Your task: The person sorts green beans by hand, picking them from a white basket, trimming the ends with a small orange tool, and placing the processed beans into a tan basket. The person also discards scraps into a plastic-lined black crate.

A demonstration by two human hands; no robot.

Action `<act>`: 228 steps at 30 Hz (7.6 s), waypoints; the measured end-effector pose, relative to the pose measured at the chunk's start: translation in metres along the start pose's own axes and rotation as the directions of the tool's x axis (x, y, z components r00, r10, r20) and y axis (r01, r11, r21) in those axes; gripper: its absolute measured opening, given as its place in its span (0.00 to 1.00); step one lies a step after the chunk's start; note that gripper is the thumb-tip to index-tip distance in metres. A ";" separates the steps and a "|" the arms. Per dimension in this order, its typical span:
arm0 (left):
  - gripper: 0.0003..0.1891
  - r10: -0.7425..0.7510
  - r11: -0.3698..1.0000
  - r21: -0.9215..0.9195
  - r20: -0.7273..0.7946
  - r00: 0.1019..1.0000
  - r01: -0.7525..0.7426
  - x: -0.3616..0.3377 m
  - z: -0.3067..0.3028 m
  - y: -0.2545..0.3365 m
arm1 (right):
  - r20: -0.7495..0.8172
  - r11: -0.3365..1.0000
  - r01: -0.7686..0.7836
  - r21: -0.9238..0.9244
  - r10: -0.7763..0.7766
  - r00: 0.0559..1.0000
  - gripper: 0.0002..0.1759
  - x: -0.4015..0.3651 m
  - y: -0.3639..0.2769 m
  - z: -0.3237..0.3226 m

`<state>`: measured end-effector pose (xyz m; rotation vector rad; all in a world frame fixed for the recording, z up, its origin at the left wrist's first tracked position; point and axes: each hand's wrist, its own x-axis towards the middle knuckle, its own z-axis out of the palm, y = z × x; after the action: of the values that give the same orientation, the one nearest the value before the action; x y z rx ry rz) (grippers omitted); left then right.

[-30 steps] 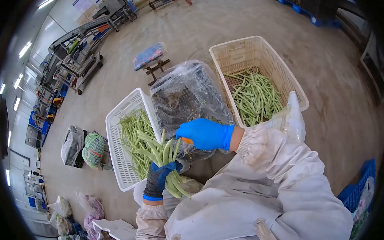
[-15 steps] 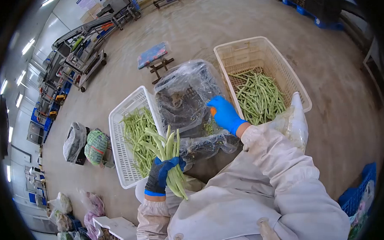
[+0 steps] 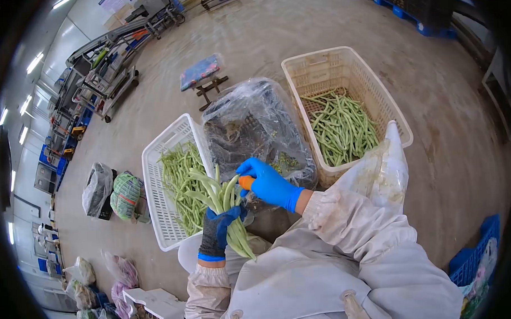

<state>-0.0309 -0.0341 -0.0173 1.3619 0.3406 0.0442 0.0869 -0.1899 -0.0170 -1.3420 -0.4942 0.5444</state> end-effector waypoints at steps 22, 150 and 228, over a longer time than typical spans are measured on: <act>0.19 -0.028 0.989 0.146 -0.032 0.999 0.033 0.001 -0.002 0.001 | 0.221 0.710 0.327 -0.623 -0.241 0.945 0.16 -0.010 -0.015 0.001; 0.23 -0.022 0.900 0.436 0.059 0.998 -0.006 0.000 0.009 -0.022 | -0.063 0.618 0.245 -0.747 -0.433 0.899 0.13 0.034 0.071 -0.074; 0.23 0.256 0.097 0.974 0.176 0.951 -0.206 0.027 -0.003 0.025 | -0.427 0.985 0.090 -0.149 -0.146 0.892 0.10 0.062 -0.006 -0.110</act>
<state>-0.0018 -0.0201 0.0006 2.8350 0.1326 0.1255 0.2038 -0.2363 -0.0277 -1.4912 -0.2380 0.0995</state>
